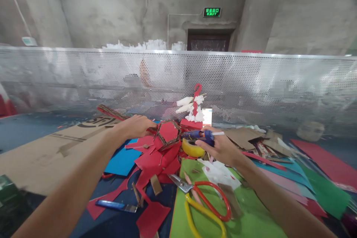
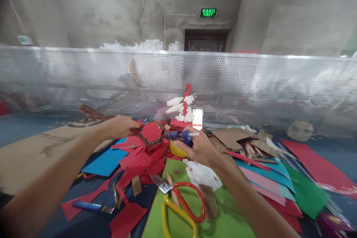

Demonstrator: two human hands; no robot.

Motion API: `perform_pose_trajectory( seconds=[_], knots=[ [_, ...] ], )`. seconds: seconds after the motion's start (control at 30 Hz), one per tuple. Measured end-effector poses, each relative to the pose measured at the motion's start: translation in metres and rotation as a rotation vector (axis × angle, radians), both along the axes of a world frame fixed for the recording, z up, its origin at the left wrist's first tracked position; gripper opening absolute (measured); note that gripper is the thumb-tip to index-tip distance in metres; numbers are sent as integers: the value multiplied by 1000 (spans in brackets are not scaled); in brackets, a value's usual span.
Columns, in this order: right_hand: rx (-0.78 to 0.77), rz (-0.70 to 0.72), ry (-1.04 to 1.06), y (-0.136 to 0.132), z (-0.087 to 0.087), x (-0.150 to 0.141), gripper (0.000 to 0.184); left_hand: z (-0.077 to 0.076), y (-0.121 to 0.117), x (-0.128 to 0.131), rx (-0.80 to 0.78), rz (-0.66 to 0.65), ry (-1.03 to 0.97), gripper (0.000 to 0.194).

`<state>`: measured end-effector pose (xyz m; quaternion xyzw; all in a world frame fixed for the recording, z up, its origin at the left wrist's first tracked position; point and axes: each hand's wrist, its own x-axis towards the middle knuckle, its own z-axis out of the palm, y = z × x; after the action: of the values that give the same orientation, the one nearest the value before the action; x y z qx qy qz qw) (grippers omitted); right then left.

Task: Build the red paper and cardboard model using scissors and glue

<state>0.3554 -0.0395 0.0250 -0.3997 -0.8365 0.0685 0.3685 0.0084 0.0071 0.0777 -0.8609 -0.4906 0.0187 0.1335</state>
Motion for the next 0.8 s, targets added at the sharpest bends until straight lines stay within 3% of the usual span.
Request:
perform_pose_trajectory(
  seconds=[0.43,0.8],
  knots=[
    [125,-90,-27,7,-17,-11,35,4,-4,5,-9,25,23,20],
    [-19,-17,-53,-1,-8,-11,32,3,-3,2,-32,35,-8,22]
  ],
)
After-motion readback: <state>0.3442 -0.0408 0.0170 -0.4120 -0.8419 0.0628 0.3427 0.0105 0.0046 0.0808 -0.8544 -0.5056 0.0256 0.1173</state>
